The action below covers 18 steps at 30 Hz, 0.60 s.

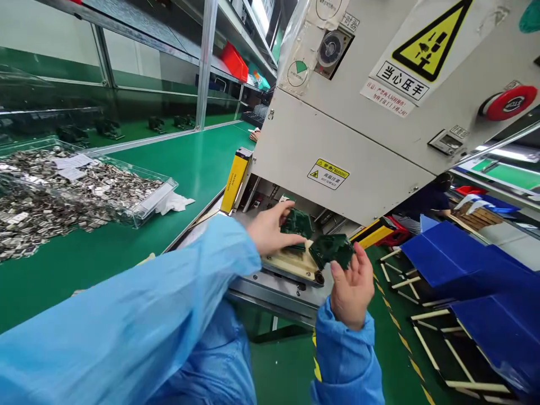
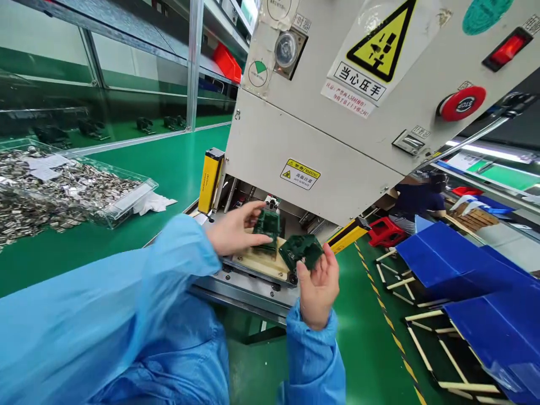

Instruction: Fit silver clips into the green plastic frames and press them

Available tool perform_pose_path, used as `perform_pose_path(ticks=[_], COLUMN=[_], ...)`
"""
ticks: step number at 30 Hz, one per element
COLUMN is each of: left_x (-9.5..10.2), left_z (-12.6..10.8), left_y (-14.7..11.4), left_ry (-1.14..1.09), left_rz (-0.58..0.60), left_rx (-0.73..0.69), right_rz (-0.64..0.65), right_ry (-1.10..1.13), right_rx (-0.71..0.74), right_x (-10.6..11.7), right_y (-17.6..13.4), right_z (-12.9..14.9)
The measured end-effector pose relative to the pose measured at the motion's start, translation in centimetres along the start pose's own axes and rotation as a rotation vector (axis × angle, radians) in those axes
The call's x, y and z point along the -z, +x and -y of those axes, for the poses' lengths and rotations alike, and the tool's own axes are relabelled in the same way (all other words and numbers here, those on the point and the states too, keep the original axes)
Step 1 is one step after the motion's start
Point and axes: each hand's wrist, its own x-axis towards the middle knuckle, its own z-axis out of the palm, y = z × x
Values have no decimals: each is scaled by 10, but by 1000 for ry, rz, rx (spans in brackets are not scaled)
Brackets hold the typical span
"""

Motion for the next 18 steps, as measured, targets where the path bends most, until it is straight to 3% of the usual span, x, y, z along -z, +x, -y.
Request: perform_pose_path(ticks=[3, 7, 11, 14, 16, 18], left_x=[45, 105, 134, 135, 130, 126], left_z=[-11, -8, 18, 40, 51, 60], left_y=[-30, -94, -145, -156, -155, -150], left_ry=[-96, -6, 52, 117, 128, 114], left_rz=[-23, 7, 97, 126, 145, 161], left_rx=[45, 201, 346, 388, 397, 378], right_rz=[238, 578, 737, 599, 389, 123], right_ry=[-2, -144, -241, -364, -485, -627], right_rx=[11, 19, 16, 53, 9, -162], right_x=[-18, -34, -28, -9, 14, 44], right_y=[19, 43, 52, 37, 15, -14], right_z=[-3, -2, -1, -5, -13, -26])
